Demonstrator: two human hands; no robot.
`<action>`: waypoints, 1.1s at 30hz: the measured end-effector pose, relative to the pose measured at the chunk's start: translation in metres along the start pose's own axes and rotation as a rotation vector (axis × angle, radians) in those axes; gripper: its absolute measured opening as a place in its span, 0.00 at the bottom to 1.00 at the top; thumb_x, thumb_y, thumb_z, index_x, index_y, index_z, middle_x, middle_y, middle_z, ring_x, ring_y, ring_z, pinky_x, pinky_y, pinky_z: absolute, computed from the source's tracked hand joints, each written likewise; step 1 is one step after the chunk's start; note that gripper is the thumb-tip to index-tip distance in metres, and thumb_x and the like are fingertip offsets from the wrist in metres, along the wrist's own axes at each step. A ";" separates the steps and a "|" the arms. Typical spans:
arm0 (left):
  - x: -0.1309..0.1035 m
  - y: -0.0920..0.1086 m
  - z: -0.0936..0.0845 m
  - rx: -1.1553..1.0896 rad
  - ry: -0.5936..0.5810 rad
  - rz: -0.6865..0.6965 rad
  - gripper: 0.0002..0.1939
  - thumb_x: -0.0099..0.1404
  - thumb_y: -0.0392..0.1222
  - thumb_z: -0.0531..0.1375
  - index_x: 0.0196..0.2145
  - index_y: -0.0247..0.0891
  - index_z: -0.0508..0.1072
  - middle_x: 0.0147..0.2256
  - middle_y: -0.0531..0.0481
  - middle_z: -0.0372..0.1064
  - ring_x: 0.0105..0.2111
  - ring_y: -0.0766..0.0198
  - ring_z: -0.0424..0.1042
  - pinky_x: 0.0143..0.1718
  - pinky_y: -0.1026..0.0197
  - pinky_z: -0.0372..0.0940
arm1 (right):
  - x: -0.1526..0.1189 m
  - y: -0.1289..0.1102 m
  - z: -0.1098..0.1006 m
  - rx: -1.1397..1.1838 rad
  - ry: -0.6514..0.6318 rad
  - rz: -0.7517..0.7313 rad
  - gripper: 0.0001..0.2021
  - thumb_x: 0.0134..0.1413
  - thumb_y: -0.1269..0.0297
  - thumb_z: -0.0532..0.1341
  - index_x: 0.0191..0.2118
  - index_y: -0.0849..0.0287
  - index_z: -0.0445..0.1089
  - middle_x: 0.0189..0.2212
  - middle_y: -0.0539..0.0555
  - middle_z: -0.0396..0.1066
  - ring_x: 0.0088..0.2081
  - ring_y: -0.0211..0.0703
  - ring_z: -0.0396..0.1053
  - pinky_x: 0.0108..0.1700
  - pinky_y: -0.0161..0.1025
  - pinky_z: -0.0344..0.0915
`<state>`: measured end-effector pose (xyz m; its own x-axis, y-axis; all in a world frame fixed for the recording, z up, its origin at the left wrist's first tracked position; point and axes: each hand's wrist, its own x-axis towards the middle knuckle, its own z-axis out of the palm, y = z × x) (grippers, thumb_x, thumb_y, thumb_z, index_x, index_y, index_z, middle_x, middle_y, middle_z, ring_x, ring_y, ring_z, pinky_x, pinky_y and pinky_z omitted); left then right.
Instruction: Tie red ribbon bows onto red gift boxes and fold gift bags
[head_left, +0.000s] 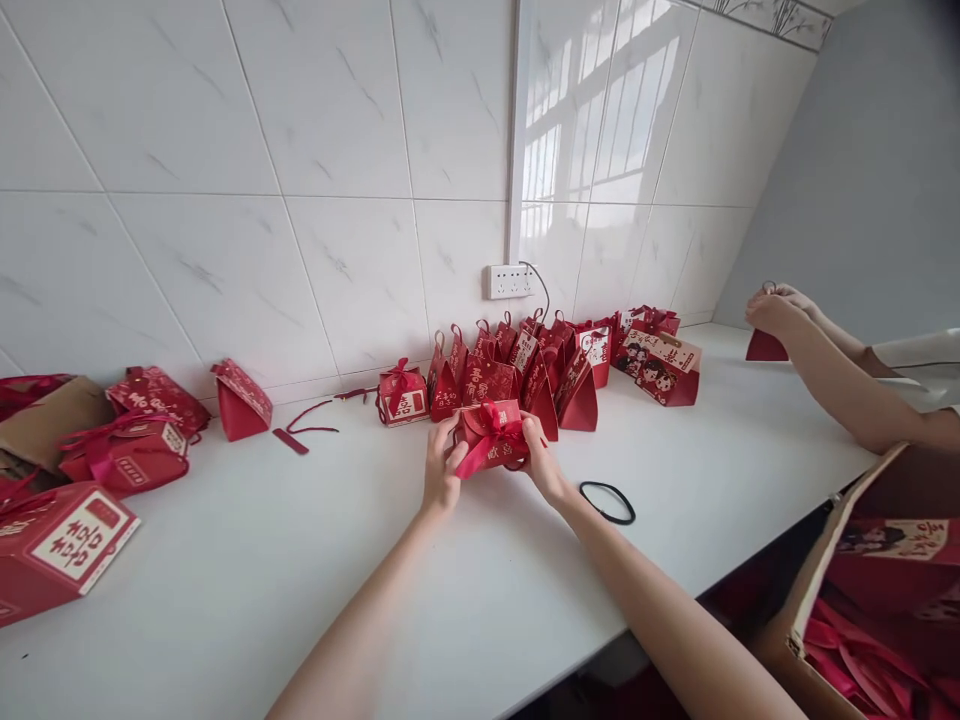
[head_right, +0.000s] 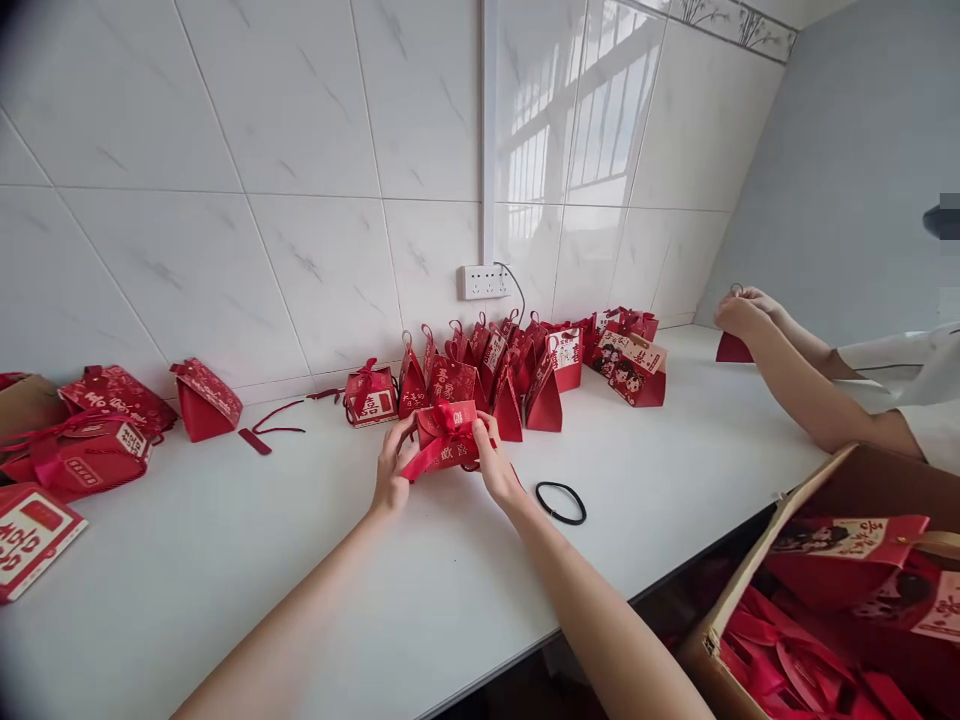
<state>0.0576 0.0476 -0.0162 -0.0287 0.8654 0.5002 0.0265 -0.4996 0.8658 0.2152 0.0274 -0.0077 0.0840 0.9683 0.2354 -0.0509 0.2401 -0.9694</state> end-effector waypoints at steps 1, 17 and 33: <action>0.000 0.001 0.001 -0.031 0.018 -0.028 0.27 0.59 0.61 0.53 0.49 0.41 0.69 0.51 0.41 0.63 0.54 0.50 0.63 0.48 0.51 0.64 | -0.001 -0.001 0.001 -0.027 0.033 0.012 0.23 0.56 0.43 0.49 0.51 0.52 0.56 0.39 0.54 0.70 0.32 0.42 0.69 0.29 0.39 0.67; -0.001 0.007 0.016 -0.019 0.270 -0.018 0.23 0.56 0.52 0.62 0.41 0.42 0.55 0.42 0.44 0.65 0.42 0.60 0.70 0.42 0.57 0.66 | -0.009 -0.002 0.005 -0.188 -0.019 -0.141 0.17 0.48 0.50 0.60 0.34 0.54 0.54 0.53 0.61 0.65 0.48 0.49 0.69 0.43 0.45 0.68; 0.003 0.005 0.000 0.175 0.259 -0.045 0.15 0.59 0.53 0.58 0.25 0.39 0.64 0.31 0.50 0.62 0.35 0.61 0.65 0.42 0.59 0.60 | -0.003 -0.004 -0.008 -0.343 -0.007 0.103 0.18 0.42 0.46 0.62 0.25 0.56 0.59 0.23 0.48 0.68 0.25 0.39 0.65 0.27 0.36 0.59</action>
<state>0.0577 0.0479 -0.0103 -0.2871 0.8367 0.4664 0.1899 -0.4276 0.8838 0.2229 0.0232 -0.0051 0.0894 0.9868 0.1347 0.2787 0.1051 -0.9546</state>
